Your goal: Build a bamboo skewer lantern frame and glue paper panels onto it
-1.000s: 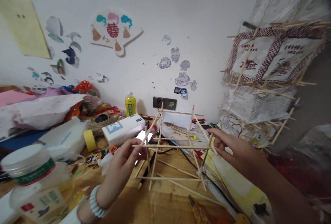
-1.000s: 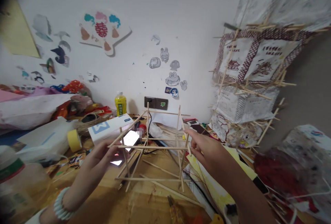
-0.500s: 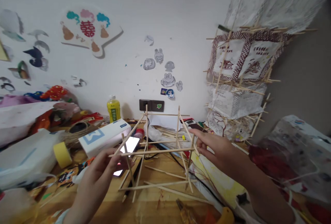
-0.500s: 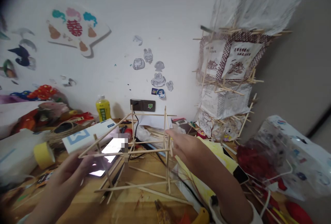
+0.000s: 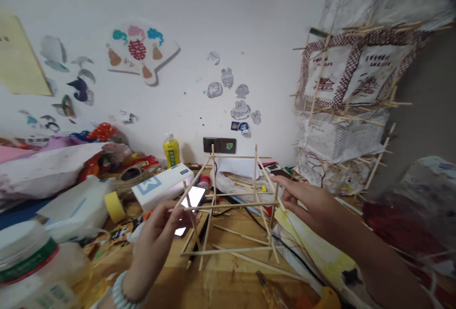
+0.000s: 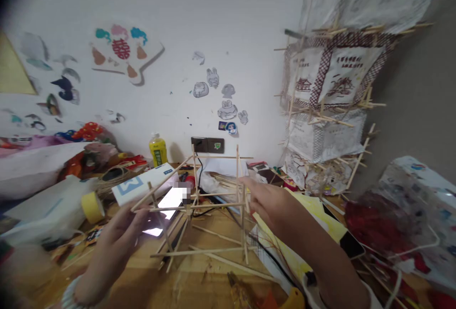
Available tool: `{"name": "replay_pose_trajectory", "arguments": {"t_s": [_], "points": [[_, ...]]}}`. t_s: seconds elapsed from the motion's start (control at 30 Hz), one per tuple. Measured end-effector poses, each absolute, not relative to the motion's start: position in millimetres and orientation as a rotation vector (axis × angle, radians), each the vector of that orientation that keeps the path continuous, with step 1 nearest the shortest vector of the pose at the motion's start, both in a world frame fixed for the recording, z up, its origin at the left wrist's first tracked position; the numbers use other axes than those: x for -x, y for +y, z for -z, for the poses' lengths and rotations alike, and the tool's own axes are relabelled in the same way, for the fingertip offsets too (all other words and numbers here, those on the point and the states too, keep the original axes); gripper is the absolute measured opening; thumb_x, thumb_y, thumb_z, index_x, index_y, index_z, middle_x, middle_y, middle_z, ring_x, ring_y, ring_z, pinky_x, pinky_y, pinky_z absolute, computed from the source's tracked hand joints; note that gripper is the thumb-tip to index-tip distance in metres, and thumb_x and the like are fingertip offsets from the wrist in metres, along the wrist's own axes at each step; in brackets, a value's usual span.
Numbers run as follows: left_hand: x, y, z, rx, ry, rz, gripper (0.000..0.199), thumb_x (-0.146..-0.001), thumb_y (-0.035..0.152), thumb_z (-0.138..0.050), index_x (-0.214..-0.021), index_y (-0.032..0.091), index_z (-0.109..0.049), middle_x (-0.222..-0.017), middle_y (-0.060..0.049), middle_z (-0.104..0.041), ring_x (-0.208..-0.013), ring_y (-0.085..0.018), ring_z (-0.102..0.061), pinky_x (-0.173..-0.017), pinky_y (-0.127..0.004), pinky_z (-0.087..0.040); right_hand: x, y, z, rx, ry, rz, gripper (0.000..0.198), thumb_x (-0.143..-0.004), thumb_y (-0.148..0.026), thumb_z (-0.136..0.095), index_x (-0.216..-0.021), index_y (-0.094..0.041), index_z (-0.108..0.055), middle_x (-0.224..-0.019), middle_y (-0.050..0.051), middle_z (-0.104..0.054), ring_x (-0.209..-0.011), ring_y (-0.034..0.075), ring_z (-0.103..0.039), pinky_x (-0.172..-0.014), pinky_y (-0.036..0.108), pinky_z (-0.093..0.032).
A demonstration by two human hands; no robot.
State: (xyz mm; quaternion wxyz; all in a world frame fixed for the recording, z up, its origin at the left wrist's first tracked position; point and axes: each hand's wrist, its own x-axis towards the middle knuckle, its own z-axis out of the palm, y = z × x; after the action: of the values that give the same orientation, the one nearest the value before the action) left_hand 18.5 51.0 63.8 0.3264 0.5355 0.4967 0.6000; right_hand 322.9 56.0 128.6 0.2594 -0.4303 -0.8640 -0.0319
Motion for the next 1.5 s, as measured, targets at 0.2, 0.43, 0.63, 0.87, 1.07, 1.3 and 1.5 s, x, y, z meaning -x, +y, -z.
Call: {"name": "replay_pose_trajectory", "arguments": {"t_s": [0.2, 0.43, 0.63, 0.87, 1.07, 1.3, 1.5], "points": [[-18.8, 54.2, -58.3, -1.302, 1.226, -1.634, 0.038, -0.069, 0.054, -0.064, -0.078, 0.019, -0.052, -0.065, 0.000, -0.066, -0.059, -0.019, -0.067, -0.056, -0.033, -0.056, -325.3, 62.2, -119.0, 1.156, -2.314, 0.064, 0.042, -0.089, -0.021, -0.033, -0.129, -0.018, -0.048, -0.076, 0.005, -0.066, -0.075, 0.019, -0.063, -0.073, 0.029, -0.049], [-16.5, 55.6, -55.1, -1.338, 1.208, -1.588, 0.037, -0.070, 0.052, -0.066, -0.077, 0.018, -0.056, -0.069, -0.004, -0.069, -0.063, -0.019, -0.067, -0.059, -0.031, -0.055, -325.2, 63.0, -123.3, 1.164, -2.295, 0.043, 0.041, -0.084, -0.017, -0.037, -0.123, -0.018, -0.050, -0.076, 0.004, -0.064, -0.070, 0.018, -0.061, -0.063, 0.027, -0.047], [-14.6, 56.8, -51.5, -1.381, 1.166, -1.620, 0.034, -0.074, 0.050, -0.063, -0.080, 0.017, -0.056, -0.069, -0.003, -0.069, -0.064, -0.019, -0.068, -0.064, -0.034, -0.056, -324.2, 64.7, -123.1, 1.154, -2.294, 0.047, 0.040, -0.084, -0.016, -0.038, -0.122, -0.017, -0.049, -0.073, 0.003, -0.062, -0.065, 0.017, -0.059, -0.060, 0.025, -0.045], [-14.6, 57.4, -49.0, -1.396, 1.216, -1.641, 0.037, -0.072, 0.052, -0.064, -0.078, 0.017, -0.055, -0.065, -0.001, -0.067, -0.061, -0.019, -0.067, -0.056, -0.031, -0.056, -324.5, 65.6, -122.7, 1.140, -2.304, 0.051, 0.040, -0.083, -0.015, -0.037, -0.121, -0.016, -0.048, -0.071, 0.002, -0.061, -0.062, 0.016, -0.058, -0.057, 0.024, -0.044], [-16.4, 56.3, -51.0, -1.388, 1.206, -1.648, 0.038, -0.072, 0.054, -0.064, -0.076, 0.018, -0.054, -0.064, 0.000, -0.066, -0.061, -0.017, -0.066, -0.056, -0.029, -0.054, -324.2, 65.1, -121.6, 1.166, -2.307, 0.063, 0.039, -0.084, -0.017, -0.037, -0.122, -0.018, -0.049, -0.075, 0.003, -0.062, -0.064, 0.016, -0.058, -0.059, 0.024, -0.045], [-14.3, 60.5, -48.5, -1.322, 1.167, -1.622, 0.041, -0.068, 0.055, -0.067, -0.084, 0.019, -0.058, -0.065, 0.001, -0.066, -0.060, -0.016, -0.064, -0.056, -0.026, -0.053, -321.9, 62.2, -125.4, 1.215, -2.314, 0.024, 0.042, -0.084, -0.015, -0.038, -0.124, -0.016, -0.049, -0.074, 0.003, -0.062, -0.068, 0.017, -0.059, -0.067, 0.026, -0.046], [-9.6, 59.3, -47.9, -1.433, 1.248, -1.608, 0.042, -0.066, 0.059, -0.067, -0.075, 0.018, -0.064, -0.065, -0.002, -0.068, -0.058, -0.015, -0.062, -0.051, -0.022, -0.050, -323.2, 59.4, -126.4, 1.235, -2.277, -0.027, 0.043, -0.084, -0.014, -0.039, -0.125, -0.018, -0.050, -0.080, 0.004, -0.064, -0.071, 0.015, -0.059, -0.069, 0.025, -0.046]]}}
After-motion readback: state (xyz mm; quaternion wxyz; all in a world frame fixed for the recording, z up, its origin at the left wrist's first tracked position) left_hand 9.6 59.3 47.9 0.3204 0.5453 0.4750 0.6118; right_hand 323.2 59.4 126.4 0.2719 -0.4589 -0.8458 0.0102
